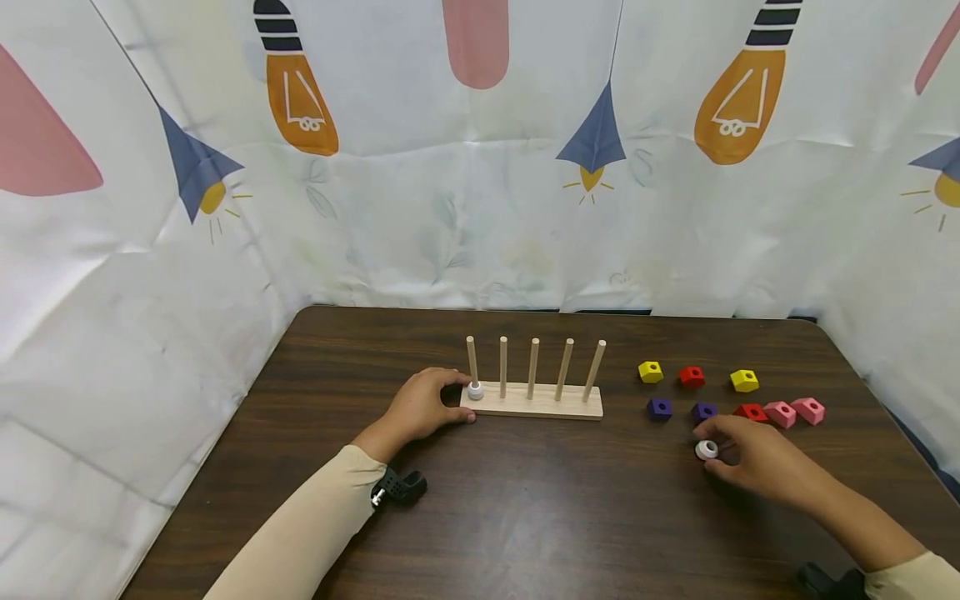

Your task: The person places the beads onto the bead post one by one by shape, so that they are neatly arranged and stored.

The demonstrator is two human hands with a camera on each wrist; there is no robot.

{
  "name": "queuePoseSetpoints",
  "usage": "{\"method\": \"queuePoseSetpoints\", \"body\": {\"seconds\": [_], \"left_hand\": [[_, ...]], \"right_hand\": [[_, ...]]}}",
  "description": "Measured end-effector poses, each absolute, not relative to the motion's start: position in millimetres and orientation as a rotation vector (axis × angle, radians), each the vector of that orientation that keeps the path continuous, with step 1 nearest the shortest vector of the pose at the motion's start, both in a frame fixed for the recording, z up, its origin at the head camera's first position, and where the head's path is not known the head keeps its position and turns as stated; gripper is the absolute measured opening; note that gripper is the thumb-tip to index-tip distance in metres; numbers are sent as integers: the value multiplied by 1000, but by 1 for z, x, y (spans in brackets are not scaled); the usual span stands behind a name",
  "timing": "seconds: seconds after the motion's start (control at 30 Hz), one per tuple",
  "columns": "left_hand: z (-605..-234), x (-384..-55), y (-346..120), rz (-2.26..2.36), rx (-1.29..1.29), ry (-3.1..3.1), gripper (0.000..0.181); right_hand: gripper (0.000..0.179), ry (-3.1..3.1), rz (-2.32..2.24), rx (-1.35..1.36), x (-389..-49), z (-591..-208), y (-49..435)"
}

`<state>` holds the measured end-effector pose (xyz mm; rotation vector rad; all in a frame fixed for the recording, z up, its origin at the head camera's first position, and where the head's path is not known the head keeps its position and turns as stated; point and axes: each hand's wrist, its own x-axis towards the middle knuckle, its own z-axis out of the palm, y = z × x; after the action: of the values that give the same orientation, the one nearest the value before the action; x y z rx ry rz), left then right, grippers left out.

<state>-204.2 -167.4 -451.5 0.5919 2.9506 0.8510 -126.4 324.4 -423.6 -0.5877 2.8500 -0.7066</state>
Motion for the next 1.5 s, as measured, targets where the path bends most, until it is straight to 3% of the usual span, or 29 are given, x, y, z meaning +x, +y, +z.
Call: {"method": "queuePoseSetpoints", "body": {"seconds": [0.6,1.5], "left_hand": [[-452,-208,-168,842,599,2952,57],[-450,-203,-167,857,590,2951,55]], "right_hand": [[26,2980,-735,-584,-132,-420,308],[33,3201,-824,-940,-152,-370,269]]}}
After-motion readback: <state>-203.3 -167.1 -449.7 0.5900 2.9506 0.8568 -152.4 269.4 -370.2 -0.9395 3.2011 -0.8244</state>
